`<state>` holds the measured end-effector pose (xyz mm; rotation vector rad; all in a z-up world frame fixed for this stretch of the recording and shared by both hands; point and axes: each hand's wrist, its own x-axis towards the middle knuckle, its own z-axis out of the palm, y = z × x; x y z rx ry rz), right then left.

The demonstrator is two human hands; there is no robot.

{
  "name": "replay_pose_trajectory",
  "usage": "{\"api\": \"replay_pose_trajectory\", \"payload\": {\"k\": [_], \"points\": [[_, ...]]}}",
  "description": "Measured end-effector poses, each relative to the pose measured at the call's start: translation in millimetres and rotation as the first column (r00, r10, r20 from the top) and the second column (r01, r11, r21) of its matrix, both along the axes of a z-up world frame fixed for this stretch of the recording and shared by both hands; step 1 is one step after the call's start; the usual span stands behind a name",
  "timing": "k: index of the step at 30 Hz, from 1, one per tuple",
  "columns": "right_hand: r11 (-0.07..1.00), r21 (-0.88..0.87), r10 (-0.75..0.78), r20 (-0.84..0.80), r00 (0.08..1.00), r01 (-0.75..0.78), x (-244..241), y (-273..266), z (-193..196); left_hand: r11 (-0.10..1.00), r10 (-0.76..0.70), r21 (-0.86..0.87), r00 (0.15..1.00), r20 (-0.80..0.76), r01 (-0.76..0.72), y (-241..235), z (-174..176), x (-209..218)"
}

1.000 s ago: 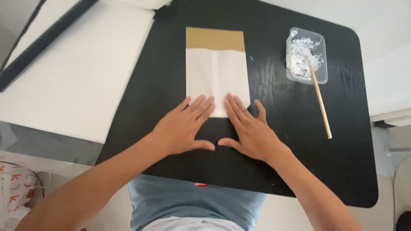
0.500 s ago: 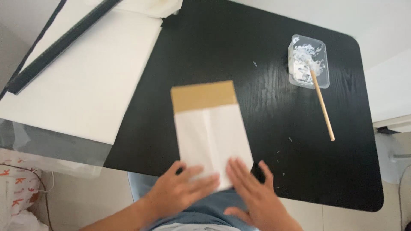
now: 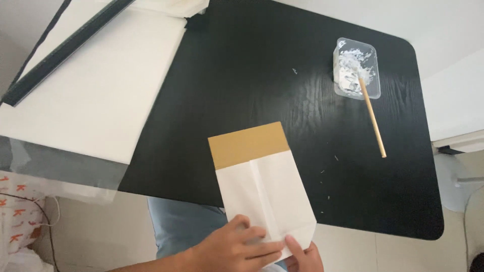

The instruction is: The person applies white glue to a folded white paper using a brush, then folds and presses the glued sections. They later place a brown cardboard piece onto a larger white sheet.

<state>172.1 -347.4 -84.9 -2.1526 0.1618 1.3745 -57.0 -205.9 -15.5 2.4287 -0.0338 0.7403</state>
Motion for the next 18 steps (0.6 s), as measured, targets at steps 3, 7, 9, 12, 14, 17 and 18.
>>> {"api": "replay_pose_trajectory", "payload": {"k": [3, 7, 9, 12, 14, 17, 18], "points": [[0.998, 0.063, 0.01, 0.051, 0.999, -0.013, 1.7, -0.4, -9.3, 0.996, -0.084, 0.03, 0.996, -0.038, 0.085, 10.1, 0.5, 4.6], [0.988, 0.134, 0.051, 0.164, 0.985, -0.073, -9.9, 1.5, 13.1, 0.982, 0.119, 0.143, 0.992, 0.035, -0.123, 67.3, 17.6, 3.3], [0.987, 0.16, -0.025, 0.111, 0.993, 0.007, -19.5, 8.6, 35.0, 0.935, 0.284, 0.203, 0.957, 0.065, -0.291, 101.5, 44.4, 1.3], [0.992, 0.124, -0.021, 0.157, 0.987, 0.001, -25.0, 17.5, 60.6, 0.665, 0.726, 0.269, 0.688, -0.014, -0.697, 136.8, 95.4, 2.1], [0.986, 0.154, -0.067, 0.017, 0.998, 0.064, -34.7, 44.9, 108.5, 0.617, 0.723, -0.044, 0.588, -0.362, -0.786, 150.0, 109.0, 2.4], [0.908, 0.417, -0.034, 0.184, 0.982, -0.047, 6.9, 1.2, 12.7, 0.634, 0.662, -0.111, 0.612, -0.433, -0.765, 148.8, 110.9, 3.9], [0.908, 0.417, -0.035, 0.183, 0.982, -0.045, 7.2, 0.8, 8.6, 0.635, 0.662, -0.111, 0.612, -0.433, -0.764, 148.1, 110.5, 3.9]]}}
